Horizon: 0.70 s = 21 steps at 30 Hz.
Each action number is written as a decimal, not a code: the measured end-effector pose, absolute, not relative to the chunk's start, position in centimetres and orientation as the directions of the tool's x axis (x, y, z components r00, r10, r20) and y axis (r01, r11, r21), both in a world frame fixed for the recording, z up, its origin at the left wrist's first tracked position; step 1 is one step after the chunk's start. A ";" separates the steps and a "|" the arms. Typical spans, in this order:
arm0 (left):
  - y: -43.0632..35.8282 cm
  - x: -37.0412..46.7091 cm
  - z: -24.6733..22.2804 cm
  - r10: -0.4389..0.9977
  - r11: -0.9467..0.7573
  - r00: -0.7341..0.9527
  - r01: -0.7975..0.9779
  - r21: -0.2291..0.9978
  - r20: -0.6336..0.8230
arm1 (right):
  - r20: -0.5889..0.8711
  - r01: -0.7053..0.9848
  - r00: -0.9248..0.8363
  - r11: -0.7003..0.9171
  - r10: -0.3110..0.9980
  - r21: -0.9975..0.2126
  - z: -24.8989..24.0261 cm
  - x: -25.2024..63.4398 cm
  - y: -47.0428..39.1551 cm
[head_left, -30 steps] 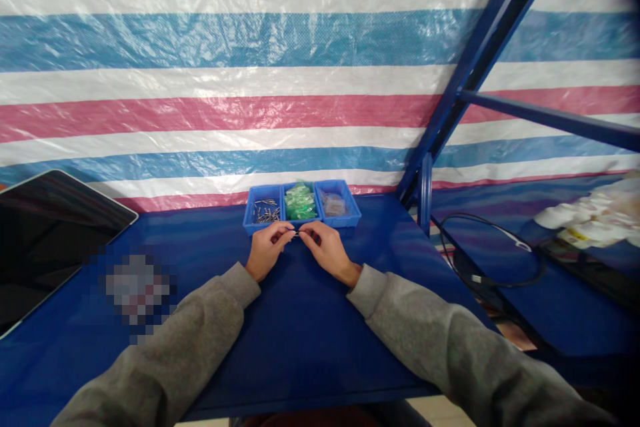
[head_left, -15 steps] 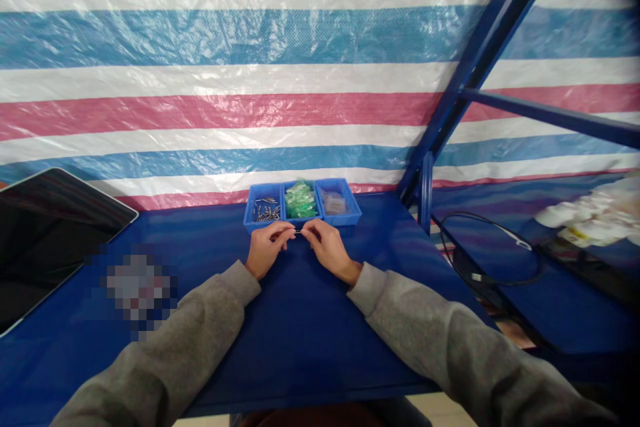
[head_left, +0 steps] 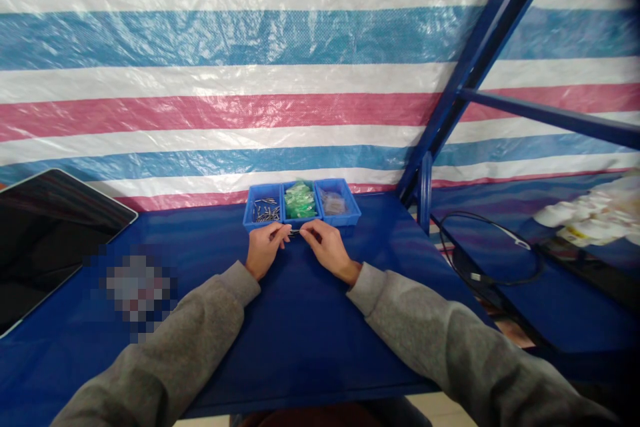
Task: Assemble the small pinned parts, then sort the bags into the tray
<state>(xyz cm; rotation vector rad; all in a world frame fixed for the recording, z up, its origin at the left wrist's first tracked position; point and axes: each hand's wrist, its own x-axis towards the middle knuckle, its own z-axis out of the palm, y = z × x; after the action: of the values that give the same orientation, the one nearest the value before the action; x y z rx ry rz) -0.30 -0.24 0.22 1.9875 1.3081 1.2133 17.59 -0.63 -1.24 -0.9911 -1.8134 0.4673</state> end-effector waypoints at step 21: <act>-0.9 0.1 0.7 0.879 -0.477 0.180 0.322 0.818 0.441 | 0.554 0.479 -0.184 0.566 0.812 -0.670 -1.5 17.6 -0.4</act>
<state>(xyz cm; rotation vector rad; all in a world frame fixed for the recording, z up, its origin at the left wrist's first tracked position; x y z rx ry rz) 0.13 -0.90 0.74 1.8990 1.1258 1.2854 17.62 -0.41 -1.51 -1.0554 -1.8346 0.4320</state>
